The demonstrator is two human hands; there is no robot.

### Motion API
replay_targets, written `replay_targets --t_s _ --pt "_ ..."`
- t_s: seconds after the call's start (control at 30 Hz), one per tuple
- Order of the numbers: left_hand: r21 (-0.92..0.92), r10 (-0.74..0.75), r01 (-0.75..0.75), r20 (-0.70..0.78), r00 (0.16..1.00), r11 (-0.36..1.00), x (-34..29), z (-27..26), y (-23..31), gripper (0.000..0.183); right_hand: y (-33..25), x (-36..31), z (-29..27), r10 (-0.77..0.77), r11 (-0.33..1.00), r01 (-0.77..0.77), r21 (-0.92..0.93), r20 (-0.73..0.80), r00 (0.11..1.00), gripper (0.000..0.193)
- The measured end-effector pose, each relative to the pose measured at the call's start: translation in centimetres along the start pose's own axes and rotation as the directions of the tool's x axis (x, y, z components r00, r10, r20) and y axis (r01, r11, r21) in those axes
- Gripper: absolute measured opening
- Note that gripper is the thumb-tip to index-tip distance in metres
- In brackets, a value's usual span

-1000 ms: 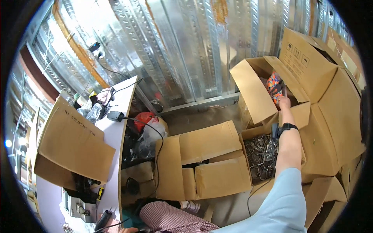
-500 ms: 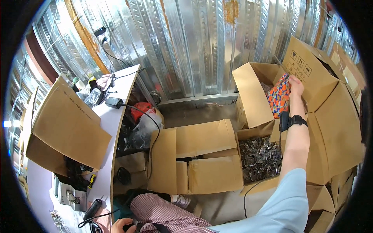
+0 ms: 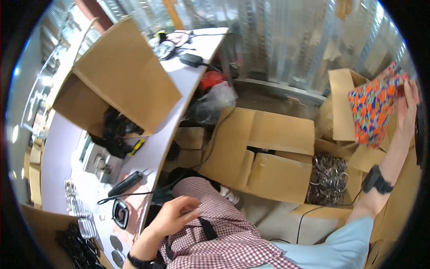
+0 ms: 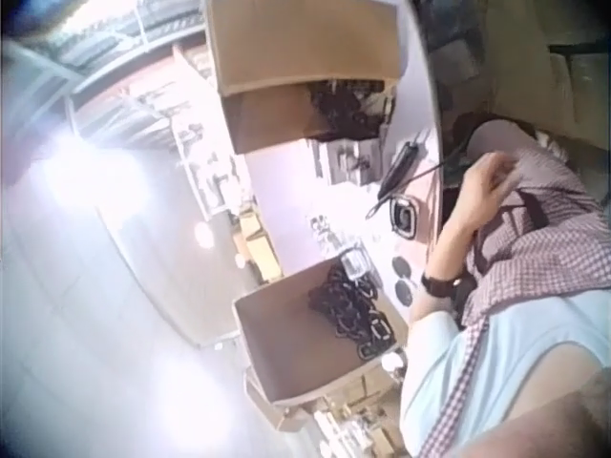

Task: Assembling plastic components with metal plates and wiring using an electric screwdriver.

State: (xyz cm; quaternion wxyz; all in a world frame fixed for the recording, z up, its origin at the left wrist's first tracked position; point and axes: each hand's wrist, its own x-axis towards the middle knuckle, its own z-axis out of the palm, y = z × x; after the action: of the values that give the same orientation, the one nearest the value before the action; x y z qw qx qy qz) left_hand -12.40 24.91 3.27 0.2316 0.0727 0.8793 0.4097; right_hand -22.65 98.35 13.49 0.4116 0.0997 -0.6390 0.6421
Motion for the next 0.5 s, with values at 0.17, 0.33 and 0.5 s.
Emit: replay_targets --t_s 0.17,0.33,0.5 --pt "-0.096 0.157 -0.155 0.013 0.987 0.983 2.1 1.0 0.7 0.03 -1.0 -11.4 13.0 0.293 0.94 -0.272 0.208 -0.078 0.953 0.026" --pt "-0.492 0.045 -0.13 -0.181 0.982 0.861 0.9 1.1 -0.3 0.033 -2.3 -23.6 28.9 0.253 0.862 -0.367 0.35 0.329 0.91 0.035" --pt "-0.035 0.225 -0.299 -0.576 0.786 0.954 -3.6 -1.2 -0.7 0.044 -6.1 -30.4 37.5 0.315 0.69 -0.678 0.254 0.738 0.597 0.034"
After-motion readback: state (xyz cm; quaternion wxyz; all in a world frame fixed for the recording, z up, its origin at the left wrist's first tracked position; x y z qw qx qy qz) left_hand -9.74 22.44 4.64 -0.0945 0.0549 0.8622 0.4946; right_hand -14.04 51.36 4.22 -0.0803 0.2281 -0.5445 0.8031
